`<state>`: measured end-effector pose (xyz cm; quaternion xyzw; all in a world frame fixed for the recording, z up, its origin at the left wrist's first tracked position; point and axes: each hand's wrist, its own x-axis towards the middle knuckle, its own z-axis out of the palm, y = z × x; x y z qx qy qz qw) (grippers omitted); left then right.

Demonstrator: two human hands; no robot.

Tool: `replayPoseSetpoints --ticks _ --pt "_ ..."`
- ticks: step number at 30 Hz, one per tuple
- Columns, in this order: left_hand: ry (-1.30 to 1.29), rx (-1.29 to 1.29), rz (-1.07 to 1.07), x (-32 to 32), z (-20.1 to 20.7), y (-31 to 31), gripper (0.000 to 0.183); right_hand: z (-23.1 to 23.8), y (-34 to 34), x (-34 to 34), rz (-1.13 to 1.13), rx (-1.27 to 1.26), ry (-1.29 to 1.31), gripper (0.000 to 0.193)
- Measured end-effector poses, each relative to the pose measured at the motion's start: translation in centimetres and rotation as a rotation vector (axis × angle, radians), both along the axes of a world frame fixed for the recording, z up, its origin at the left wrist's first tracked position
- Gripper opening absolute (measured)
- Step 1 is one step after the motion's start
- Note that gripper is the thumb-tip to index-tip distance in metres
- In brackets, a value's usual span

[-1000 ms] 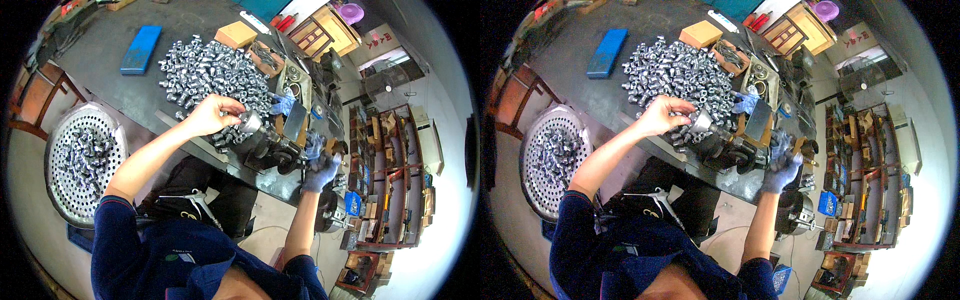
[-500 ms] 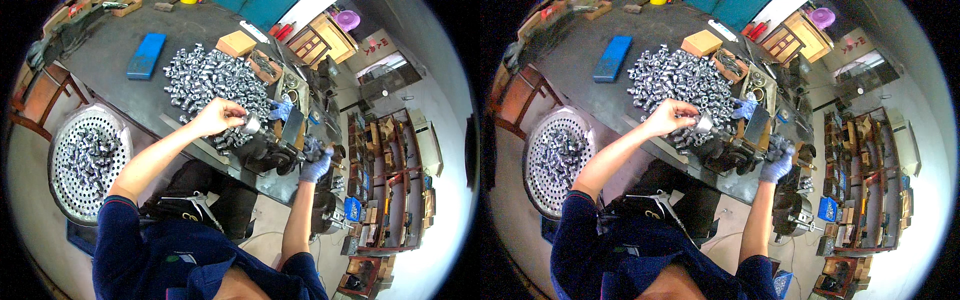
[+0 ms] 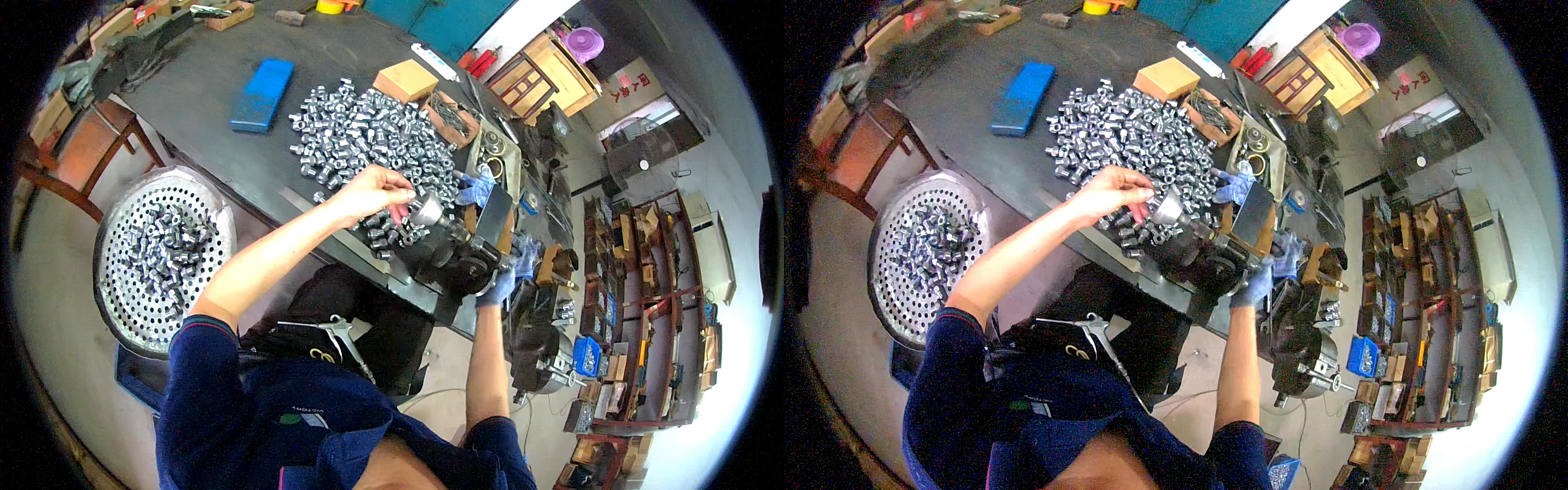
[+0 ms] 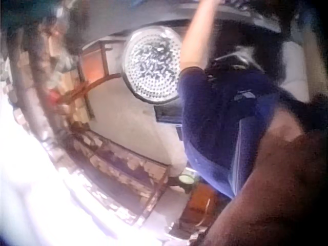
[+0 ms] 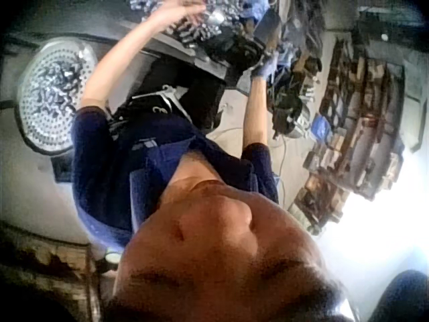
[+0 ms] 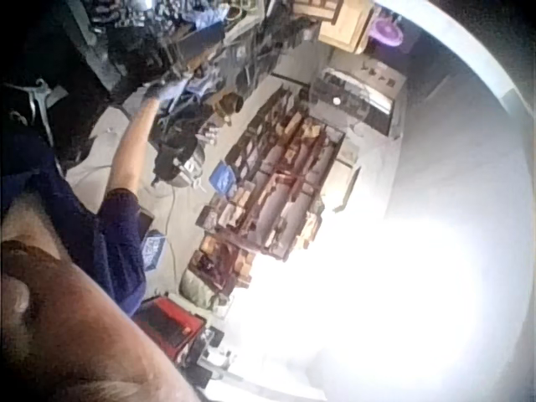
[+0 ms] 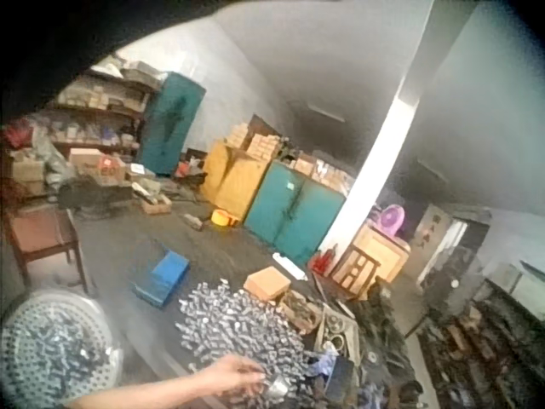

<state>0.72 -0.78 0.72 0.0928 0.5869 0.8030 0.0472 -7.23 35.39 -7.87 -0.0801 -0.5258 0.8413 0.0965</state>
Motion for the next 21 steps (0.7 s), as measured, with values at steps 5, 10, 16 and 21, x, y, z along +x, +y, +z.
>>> replayPoseSetpoints --ticks 5,10,16,21 --pt "0.000 0.018 0.029 0.5 -0.2 -1.8 0.025 5.8 -1.6 -2.9 -0.102 0.018 0.195 0.017" --pt "0.005 -0.304 0.299 7.7 -0.9 -9.7 0.023 10.3 -2.3 5.3 -0.045 -0.053 0.270 0.025" --pt "-0.229 -0.682 0.767 20.5 -2.5 -19.4 0.019 5.2 -0.2 10.0 -0.001 -0.089 0.047 0.031" --pt "-0.325 -1.533 0.996 25.7 -4.8 -24.3 0.024 0.5 0.1 6.8 -0.014 -0.072 -0.017 0.026"
